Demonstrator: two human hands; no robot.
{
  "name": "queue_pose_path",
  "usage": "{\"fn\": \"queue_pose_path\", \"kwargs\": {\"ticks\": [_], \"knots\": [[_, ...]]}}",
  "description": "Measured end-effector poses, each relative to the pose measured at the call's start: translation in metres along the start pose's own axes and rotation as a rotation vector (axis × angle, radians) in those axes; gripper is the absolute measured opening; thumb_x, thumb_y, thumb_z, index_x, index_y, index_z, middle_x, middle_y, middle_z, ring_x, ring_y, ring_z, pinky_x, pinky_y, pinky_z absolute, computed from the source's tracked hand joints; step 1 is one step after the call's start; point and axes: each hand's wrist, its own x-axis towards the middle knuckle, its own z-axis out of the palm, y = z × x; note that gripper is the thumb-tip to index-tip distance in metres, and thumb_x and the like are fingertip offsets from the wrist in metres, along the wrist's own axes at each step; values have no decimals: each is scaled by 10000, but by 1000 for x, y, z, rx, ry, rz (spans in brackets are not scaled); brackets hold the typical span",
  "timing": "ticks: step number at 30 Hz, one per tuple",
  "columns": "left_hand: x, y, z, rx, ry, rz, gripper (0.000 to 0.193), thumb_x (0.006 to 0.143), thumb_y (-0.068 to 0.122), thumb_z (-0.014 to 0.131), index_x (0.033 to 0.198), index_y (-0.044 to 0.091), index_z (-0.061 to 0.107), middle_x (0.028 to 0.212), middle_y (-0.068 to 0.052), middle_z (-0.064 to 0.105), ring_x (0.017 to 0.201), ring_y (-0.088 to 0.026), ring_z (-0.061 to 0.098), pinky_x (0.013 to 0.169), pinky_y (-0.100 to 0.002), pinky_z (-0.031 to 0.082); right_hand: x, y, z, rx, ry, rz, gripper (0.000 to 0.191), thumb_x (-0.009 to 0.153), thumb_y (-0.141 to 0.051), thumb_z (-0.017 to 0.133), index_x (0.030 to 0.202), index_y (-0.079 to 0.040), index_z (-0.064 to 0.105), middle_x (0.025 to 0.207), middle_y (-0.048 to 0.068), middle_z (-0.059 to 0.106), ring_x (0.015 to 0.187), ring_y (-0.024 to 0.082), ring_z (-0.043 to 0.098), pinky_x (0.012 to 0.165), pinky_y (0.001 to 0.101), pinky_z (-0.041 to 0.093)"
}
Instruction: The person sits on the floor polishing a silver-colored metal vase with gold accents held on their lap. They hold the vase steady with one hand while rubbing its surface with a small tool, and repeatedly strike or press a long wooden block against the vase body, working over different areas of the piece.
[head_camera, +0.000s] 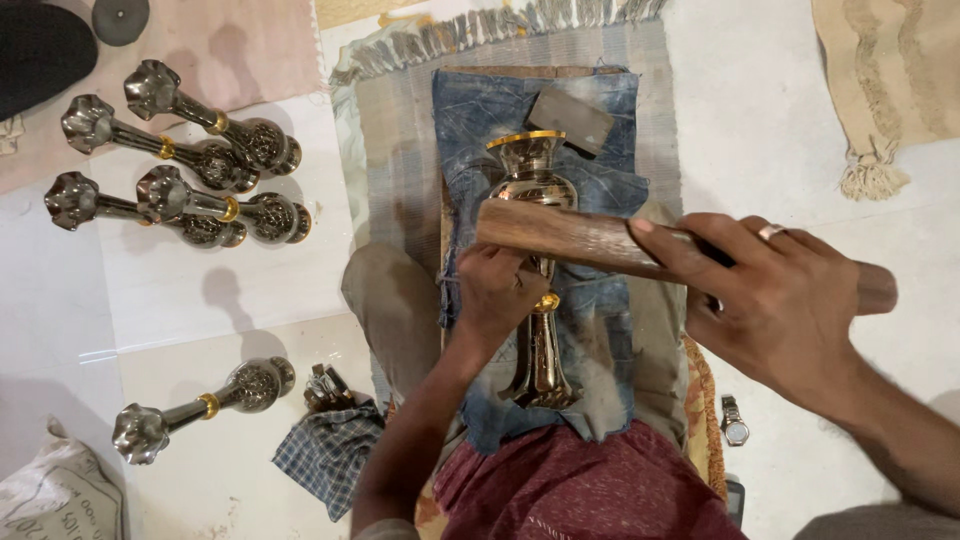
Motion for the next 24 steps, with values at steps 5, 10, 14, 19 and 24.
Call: {"fn": "queue_pose_path", "kwargs": {"ticks": [5, 10, 14, 19, 24], "knots": [[19, 6, -16, 36, -82, 237, 238, 707, -3, 685, 936, 58, 663, 870, -100, 734, 837, -281, 761, 712, -408, 624, -34, 8, 25, 353, 234, 119, 661, 777, -2, 674, 1415, -156, 591, 1149, 92, 685, 807, 146, 652, 618, 276, 550], [37, 9, -20, 22, -209, 444, 257, 920, -69, 634, 1122, 85, 670, 1036, -60, 797, 823, -198, 774, 568, -297, 581, -78, 18, 70, 563, 281, 290, 736, 793, 33, 676, 1502, -107, 536, 1082, 103, 694, 669, 46, 597, 492, 188, 488], [57, 4, -28, 45, -357, 598, 273, 957, -17, 608, 1185, 126, 650, 939, -52, 774, 677, -169, 696, 545, -326, 552, -111, 19, 118, 500, 460, 233, 708, 776, 43, 683, 1459, -103, 566, 1084, 158, 703, 618, 65, 567, 477, 203, 464], [80, 7, -33, 22, -589, 739, 164, 1054, 104, 604, 1204, 138, 661, 686, -79, 680, 501, -124, 591, 407, -294, 467, -148, -10, 167, 226, 694, 350, 331, 783, 113, 689, 1011, -121, 639, 769, 17, 568, 545, 121, 509, 450, 263, 457], [95, 18, -38, 65, -785, 771, 194, 1033, 142, 595, 1215, 157, 662, 561, -37, 600, 462, -135, 548, 401, -336, 411, -164, -41, 185, 235, 685, 390, 488, 867, 75, 759, 1294, 56, 524, 931, 94, 622, 729, 183, 577, 565, 302, 458]]}}
